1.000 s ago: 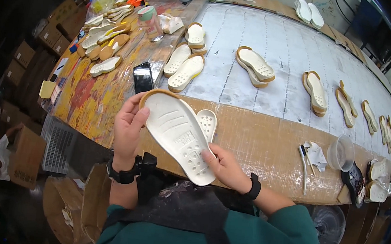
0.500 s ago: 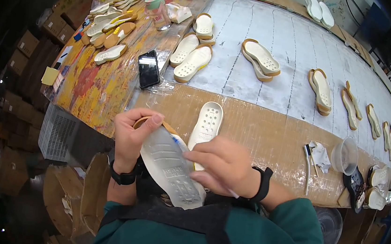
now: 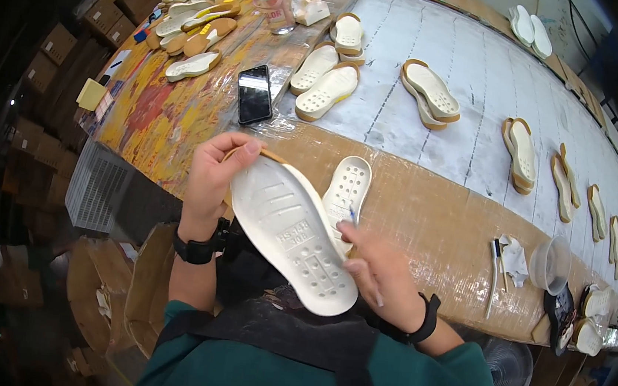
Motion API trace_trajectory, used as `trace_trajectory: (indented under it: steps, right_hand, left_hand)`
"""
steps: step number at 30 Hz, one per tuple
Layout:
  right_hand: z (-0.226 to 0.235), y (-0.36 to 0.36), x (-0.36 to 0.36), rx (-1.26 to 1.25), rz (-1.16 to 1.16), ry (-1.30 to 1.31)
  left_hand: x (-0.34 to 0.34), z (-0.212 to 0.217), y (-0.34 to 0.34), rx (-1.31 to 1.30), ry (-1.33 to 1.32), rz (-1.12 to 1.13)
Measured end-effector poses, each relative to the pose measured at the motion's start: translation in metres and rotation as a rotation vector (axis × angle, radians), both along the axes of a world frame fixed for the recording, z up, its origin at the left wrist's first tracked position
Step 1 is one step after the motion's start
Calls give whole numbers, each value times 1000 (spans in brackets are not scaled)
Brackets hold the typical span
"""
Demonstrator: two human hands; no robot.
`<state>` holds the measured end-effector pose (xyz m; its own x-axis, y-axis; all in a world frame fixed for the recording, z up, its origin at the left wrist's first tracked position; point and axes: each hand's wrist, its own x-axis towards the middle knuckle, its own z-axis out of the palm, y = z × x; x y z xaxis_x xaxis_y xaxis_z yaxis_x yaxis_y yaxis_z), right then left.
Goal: Apply glue and assemble components of shoes at a factory workbench.
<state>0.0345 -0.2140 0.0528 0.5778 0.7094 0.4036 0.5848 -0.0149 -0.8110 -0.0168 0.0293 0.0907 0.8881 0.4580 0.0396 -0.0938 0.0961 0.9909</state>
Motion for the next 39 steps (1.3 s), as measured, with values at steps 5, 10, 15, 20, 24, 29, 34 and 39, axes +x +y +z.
trace_trajectory:
  steps: [5,10,15,20,24,29,34,39]
  right_hand:
    - [-21,0,-2,-172,-19,430]
    - [-25,-13,13,-175,-13,713]
    - [-14,-10,29,-60,215,1286]
    - [-20,-8,43,166,572,1554]
    - [-5,-15,57,-78,143,1034]
    - [39,-25,73,70,-107,107]
    - [62,-14,41,183,8,55]
    - [44,-8,42,258,-1,281]
  left_hand:
    - [7,6,-15,49,-30,6]
    - [-1,10,-17,129,-57,-173]
    - [8,3,-14,72,-71,-311]
    - [21,-9,-37,342,-77,-244]
    - [20,-17,-39,352,-285,207]
    - [14,10,-69,1085,-297,244]
    - [5,-11,-77,521,352,-376]
    - [-7,-54,-105,58,-45,-417]
